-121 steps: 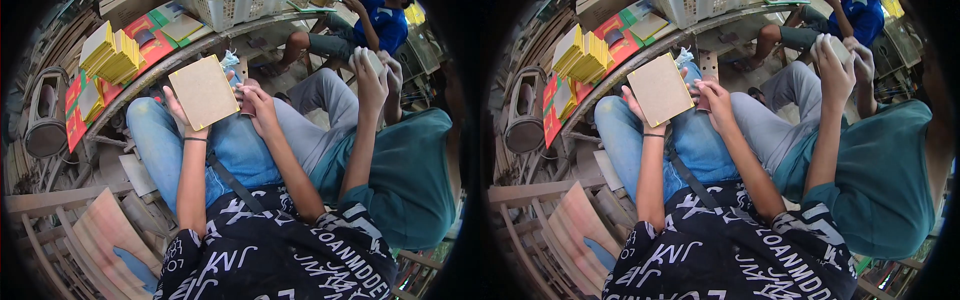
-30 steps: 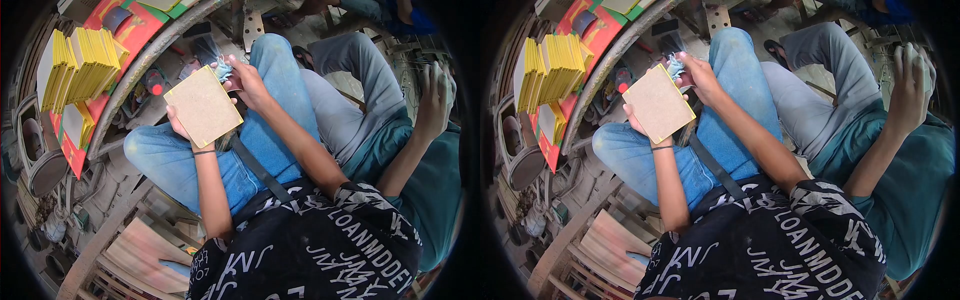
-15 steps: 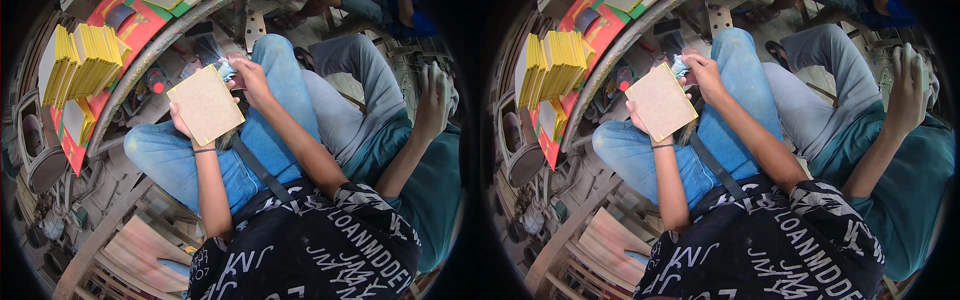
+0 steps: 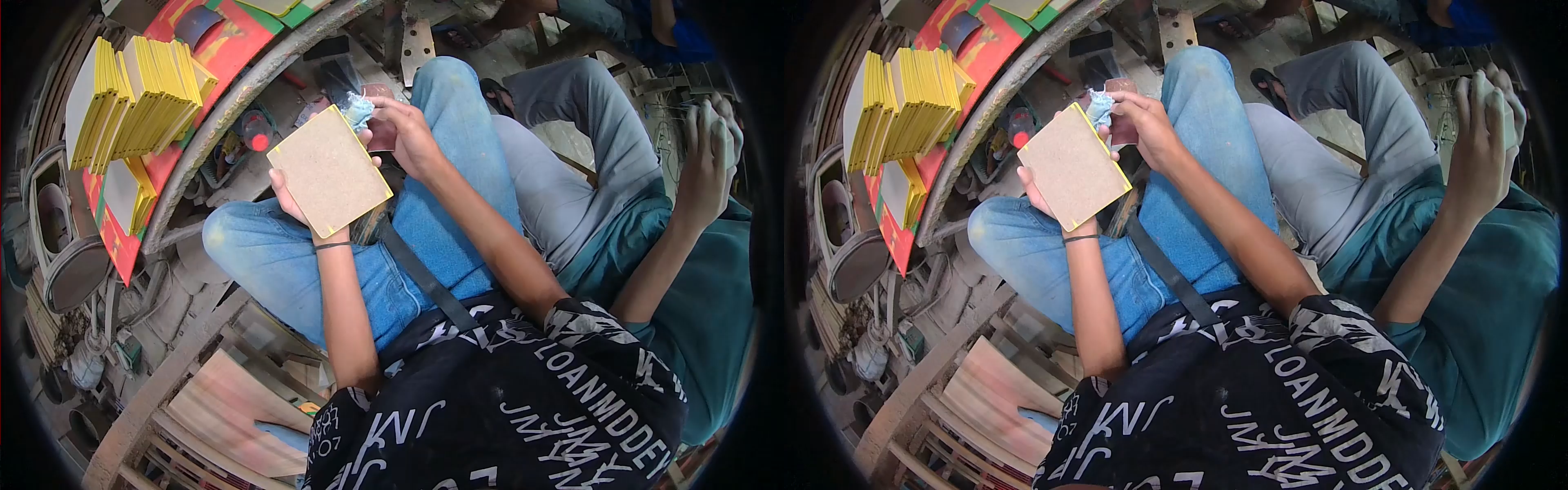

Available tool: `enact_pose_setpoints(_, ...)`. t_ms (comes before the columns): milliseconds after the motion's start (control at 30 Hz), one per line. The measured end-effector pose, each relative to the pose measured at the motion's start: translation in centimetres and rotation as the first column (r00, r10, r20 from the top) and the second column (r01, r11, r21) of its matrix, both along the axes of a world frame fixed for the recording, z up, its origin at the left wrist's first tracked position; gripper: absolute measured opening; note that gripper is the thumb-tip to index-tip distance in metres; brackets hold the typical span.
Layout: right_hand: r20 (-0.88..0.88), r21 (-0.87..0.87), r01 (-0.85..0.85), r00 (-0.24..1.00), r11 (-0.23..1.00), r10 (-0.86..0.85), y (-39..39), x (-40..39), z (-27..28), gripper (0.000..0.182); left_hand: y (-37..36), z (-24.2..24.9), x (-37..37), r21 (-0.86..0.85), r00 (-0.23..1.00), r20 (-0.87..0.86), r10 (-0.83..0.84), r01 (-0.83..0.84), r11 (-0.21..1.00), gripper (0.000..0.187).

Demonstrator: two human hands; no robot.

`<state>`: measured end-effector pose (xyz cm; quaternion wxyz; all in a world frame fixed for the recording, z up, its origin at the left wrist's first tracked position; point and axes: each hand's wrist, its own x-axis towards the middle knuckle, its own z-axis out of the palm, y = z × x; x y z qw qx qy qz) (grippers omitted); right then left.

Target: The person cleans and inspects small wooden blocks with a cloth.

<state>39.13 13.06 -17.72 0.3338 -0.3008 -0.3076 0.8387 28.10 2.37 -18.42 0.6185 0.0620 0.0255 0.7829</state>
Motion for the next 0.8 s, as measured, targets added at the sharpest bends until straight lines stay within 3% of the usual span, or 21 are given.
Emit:
enact_pose_setpoints(333, 0.026, 0.004, 0.041, 0.999, 0.999, -0.042, 0.11, 0.21, -0.46, 0.014, 0.07, 0.36, 0.16, -0.030, 0.999, -0.044, -0.005, 0.004, 1.000, 0.090)
enact_pose_setpoints(800, 0.019, 0.008, 0.005, 1.000, 1.000, -0.005, 0.00, 0.03, -0.07, 0.021, 0.06, 0.49, 0.19, -0.033, 0.999, -0.047, -0.007, 0.005, 0.999, 0.088)
